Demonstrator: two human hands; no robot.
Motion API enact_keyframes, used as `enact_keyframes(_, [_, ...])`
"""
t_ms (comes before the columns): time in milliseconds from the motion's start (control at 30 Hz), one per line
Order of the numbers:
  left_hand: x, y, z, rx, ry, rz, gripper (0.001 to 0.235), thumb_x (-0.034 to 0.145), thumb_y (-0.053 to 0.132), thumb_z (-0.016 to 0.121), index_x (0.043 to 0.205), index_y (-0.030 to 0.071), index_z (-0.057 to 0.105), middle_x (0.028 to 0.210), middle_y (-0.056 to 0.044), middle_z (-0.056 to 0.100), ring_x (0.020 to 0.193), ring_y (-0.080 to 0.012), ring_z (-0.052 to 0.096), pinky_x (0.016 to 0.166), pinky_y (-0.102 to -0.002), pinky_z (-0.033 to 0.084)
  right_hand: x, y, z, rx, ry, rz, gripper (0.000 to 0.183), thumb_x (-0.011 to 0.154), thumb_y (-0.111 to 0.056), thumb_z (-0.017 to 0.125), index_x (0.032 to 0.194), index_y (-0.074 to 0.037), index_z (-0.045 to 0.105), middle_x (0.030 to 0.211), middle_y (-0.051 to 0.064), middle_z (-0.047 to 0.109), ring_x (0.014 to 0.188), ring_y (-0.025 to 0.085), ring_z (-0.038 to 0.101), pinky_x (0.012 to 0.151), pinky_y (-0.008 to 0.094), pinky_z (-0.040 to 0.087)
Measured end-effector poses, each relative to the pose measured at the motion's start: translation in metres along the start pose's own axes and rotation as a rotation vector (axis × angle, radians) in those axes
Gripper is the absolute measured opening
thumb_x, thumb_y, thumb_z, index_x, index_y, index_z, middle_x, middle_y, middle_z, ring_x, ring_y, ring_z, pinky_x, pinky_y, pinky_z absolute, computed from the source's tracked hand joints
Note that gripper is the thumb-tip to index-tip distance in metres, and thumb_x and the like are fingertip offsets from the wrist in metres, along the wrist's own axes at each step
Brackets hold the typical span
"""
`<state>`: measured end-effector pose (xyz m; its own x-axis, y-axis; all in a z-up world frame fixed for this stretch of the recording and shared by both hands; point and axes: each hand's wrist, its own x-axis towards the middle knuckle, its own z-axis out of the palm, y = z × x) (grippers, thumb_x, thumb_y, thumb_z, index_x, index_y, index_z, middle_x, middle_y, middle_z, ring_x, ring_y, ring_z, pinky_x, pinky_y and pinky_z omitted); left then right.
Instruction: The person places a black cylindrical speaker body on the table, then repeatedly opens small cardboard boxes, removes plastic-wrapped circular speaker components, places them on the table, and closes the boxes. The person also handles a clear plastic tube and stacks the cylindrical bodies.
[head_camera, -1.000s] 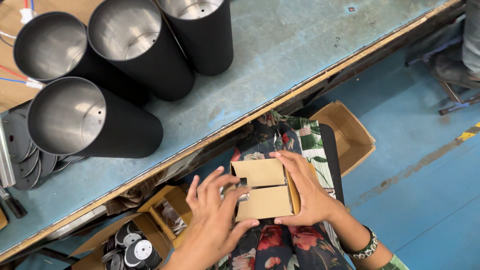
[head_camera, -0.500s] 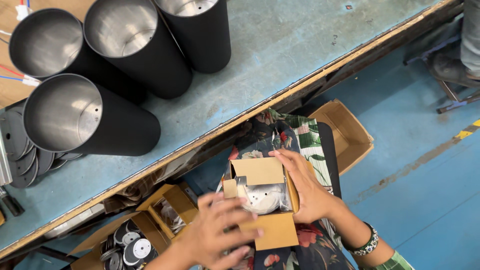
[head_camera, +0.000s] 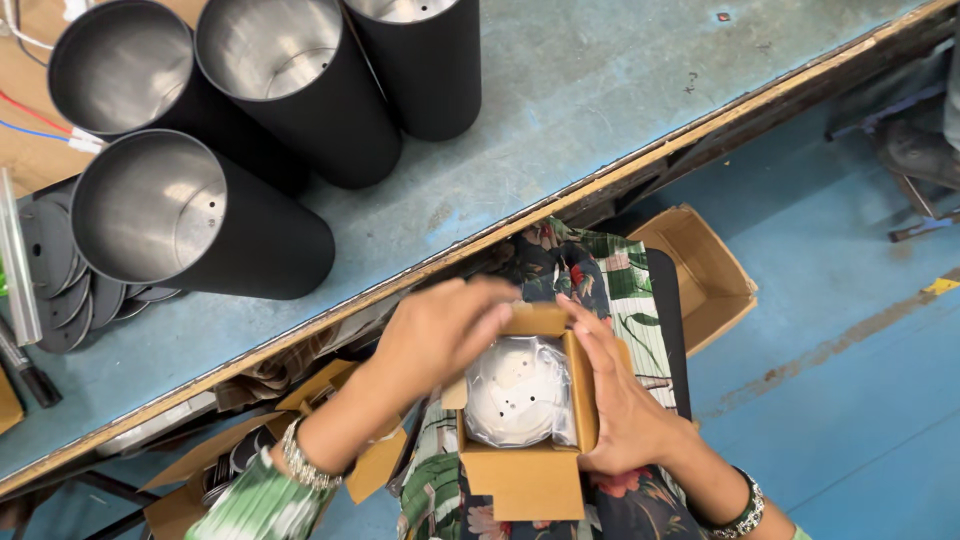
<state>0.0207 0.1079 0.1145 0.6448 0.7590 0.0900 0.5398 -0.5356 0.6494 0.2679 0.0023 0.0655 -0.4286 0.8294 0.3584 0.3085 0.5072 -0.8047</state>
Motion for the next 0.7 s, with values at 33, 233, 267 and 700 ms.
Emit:
enact_keyframes(33, [0.010, -0.015, 0.006, -0.173, -0.059, -0.197, 0.023, 0.097, 0.025, 0.066, 0.116, 0.013, 0.066, 0.084, -0.006, 0.072, 0.072, -0.0193, 0.066, 0.067, -0.031, 0.051, 0.001, 0.000, 0.001, -0.028, 0.004, 0.003, 0.139, 0.059, -0.031, 0.095, 0.162, -0.015, 0.003, 0.164, 0.035, 0.012, 0.150, 0.054, 0.026, 0.120, 0.061, 0.027])
enact_keyframes(233, [0.044, -0.061, 0.039, -0.985, -0.447, -0.168, 0.018, 0.103, 0.020, 0.062, 0.113, 0.006, 0.066, 0.108, -0.011, 0.069, 0.101, -0.0146, 0.064, 0.088, -0.030, 0.052, 0.000, -0.004, -0.005, -0.167, -0.120, 0.060, 0.124, 0.049, -0.033, 0.096, 0.152, -0.013, 0.031, 0.160, 0.031, 0.021, 0.145, 0.051, 0.030, 0.117, 0.062, 0.026])
enact_keyframes(267, [0.044, -0.056, 0.039, -0.965, -0.470, -0.126, 0.017, 0.103, 0.019, 0.062, 0.114, 0.006, 0.067, 0.111, -0.012, 0.069, 0.106, -0.0156, 0.062, 0.092, -0.031, 0.050, -0.001, -0.004, -0.007, -0.176, -0.137, 0.073, 0.123, 0.047, -0.033, 0.096, 0.151, -0.011, 0.033, 0.159, 0.029, 0.023, 0.145, 0.051, 0.031, 0.117, 0.062, 0.024])
enact_keyframes(700, [0.010, 0.051, 0.016, 0.363, -0.904, 0.419, 0.022, 0.078, 0.013, 0.067, 0.097, 0.005, 0.076, 0.108, -0.012, 0.070, 0.109, -0.0302, 0.064, 0.100, -0.044, 0.042, 0.015, -0.010, -0.007, -0.113, -0.150, 0.016, 0.130, 0.051, -0.025, 0.090, 0.158, -0.010, 0.017, 0.165, 0.028, 0.019, 0.147, 0.051, 0.030, 0.117, 0.060, 0.027])
